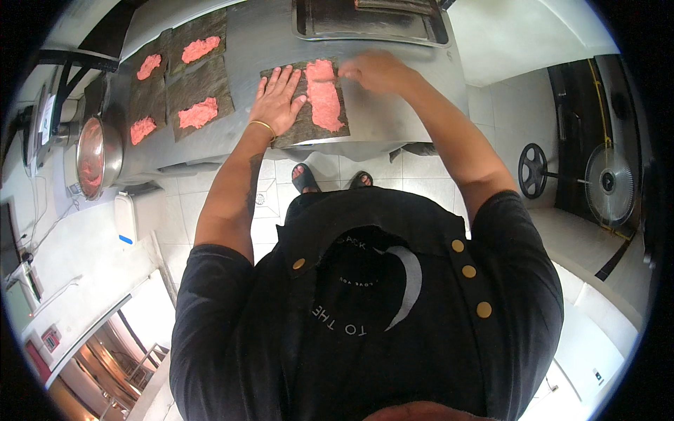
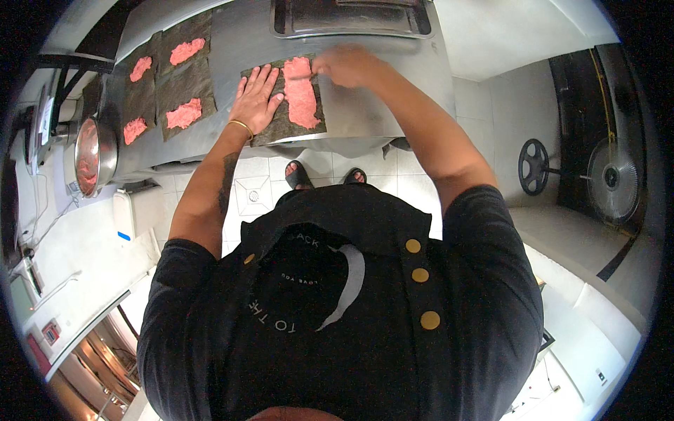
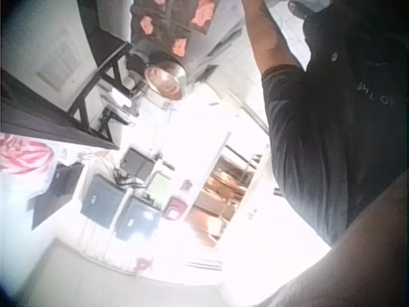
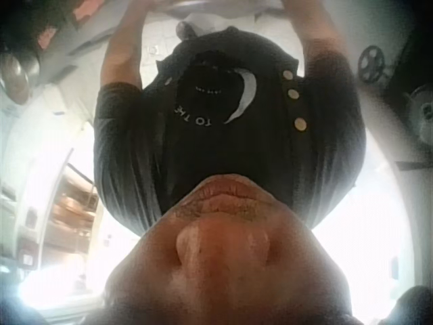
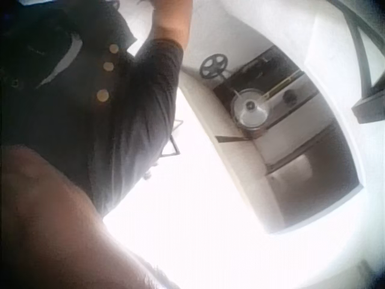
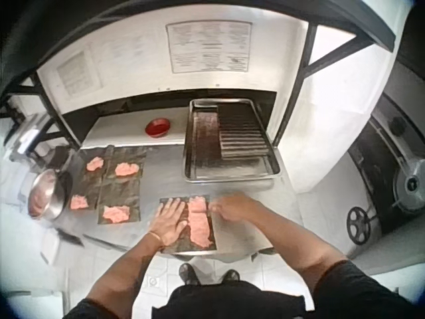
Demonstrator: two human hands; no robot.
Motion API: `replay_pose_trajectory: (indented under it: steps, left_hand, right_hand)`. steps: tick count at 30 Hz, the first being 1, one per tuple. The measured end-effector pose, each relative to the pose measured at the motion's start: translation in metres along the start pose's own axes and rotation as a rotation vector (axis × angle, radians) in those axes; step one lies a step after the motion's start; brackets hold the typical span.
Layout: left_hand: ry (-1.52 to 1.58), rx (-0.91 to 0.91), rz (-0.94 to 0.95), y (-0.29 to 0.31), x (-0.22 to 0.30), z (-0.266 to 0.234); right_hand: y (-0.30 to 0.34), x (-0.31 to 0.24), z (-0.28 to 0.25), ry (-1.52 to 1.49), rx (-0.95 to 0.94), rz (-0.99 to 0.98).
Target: The person spreads a pink paste onto seaweed sheets using a spoon, rolls them into cylinders by hand, and places the completed rolls onto a metal tray.
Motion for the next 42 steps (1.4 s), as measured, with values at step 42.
replay_pose_trajectory:
  steps: [42]
  left_hand:
    - [0.098, -0.025, 0.497, 0.094, -0.017, 0.017]
  right_hand:
    - [0.056, -0.166, 0.103, -0.224, 0.525, 0.834]
Point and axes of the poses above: each hand's wrist, its own y-axis away from the middle knuckle, its own z-axis out of the palm, x = y × z, the point moved 7 cm from there along -y, towards the middle knuckle, and after that the axes turned 12 degrees about -x, right-handed, at the moved point
